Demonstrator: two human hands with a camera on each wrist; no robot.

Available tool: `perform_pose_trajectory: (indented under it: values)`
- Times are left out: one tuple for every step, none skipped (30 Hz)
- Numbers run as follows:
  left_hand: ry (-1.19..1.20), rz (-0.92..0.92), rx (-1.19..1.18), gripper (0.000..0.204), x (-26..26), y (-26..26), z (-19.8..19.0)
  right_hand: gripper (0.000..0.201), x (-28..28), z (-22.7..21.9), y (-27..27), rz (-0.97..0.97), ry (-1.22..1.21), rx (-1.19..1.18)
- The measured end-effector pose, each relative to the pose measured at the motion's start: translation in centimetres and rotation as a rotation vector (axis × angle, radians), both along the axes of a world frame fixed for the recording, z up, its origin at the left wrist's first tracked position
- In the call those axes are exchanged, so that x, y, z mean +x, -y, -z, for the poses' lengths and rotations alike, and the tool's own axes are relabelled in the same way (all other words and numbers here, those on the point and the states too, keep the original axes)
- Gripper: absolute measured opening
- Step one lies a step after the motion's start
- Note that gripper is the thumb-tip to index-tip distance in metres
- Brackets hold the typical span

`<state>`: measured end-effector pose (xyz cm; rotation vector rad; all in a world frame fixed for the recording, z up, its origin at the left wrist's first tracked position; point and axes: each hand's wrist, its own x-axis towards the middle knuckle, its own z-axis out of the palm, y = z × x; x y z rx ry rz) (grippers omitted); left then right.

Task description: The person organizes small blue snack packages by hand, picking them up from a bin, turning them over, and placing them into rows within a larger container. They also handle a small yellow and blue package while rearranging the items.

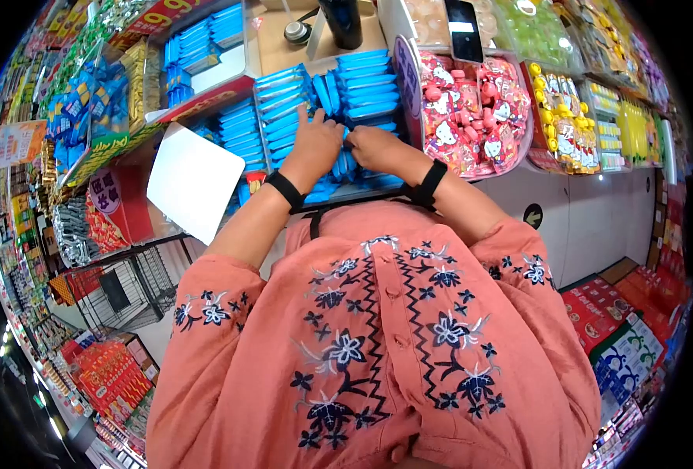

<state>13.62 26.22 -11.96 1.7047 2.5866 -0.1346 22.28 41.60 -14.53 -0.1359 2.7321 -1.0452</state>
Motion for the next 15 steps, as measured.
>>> perform_pose_trajectory:
  values:
    - [0.018,0.010,0.002,0.012,-0.1,0.1,0.0,0.018,0.1,0.2,0.1,0.005,-0.005,-0.001]
    - [0.012,0.013,0.002,0.013,-0.1,0.1,-0.1,0.017,0.1,0.4,0.2,0.011,-0.013,0.000]
    - [0.003,0.016,0.003,0.013,-0.2,0.1,-0.2,0.017,-0.1,0.3,0.2,0.016,-0.023,0.003]
    - [-0.005,0.020,0.004,0.014,-0.4,0.1,-0.3,0.018,-0.2,0.1,0.0,0.026,-0.022,-0.010]
    - [-0.014,0.027,0.089,0.014,-0.7,0.1,-0.4,0.018,-0.4,0.0,-0.3,0.037,-0.021,-0.021]
    - [-0.020,0.035,0.171,0.015,-0.9,0.1,-0.9,0.018,-0.5,-0.4,-0.5,0.050,-0.018,-0.034]
    - [-0.023,0.040,0.252,0.016,-1.1,0.0,-2.0,0.019,-0.5,-0.6,-0.7,0.100,-0.032,-0.078]
    - [0.066,-0.024,0.243,0.016,-1.8,0.0,-3.1,0.019,-0.4,-0.9,-0.8,0.147,-0.046,-0.122]
    - [0.152,-0.087,0.235,0.017,-2.9,-0.2,-5.5,0.020,-0.5,-1.2,-1.1,0.193,-0.064,-0.164]
    - [0.237,-0.151,0.227,0.019,-4.0,0.0,-7.3,0.020,-0.6,-1.8,-1.2,0.257,-0.044,-0.238]
    - [0.191,-0.114,0.372,0.023,-5.7,1.1,-8.1,0.021,-0.5,-2.7,-1.2,0.319,-0.025,-0.312]
    - [0.194,-0.146,0.530,0.024,-7.4,2.3,-8.3,0.022,-0.5,-3.8,-1.1,0.379,-0.007,-0.386]
    - [0.194,-0.233,0.590,0.026,-8.9,3.4,-8.7,0.023,-0.6,-5.8,-1.0,0.457,0.119,-0.497]
    - [0.254,-0.288,0.630,0.027,-10.6,4.7,-9.4,0.024,-0.6,-6.8,-0.8,0.508,0.136,-0.583]
    - [0.359,-0.391,0.675,0.029,-11.7,5.9,-10.4,0.024,-0.6,-7.5,-0.6,0.555,0.150,-0.671]
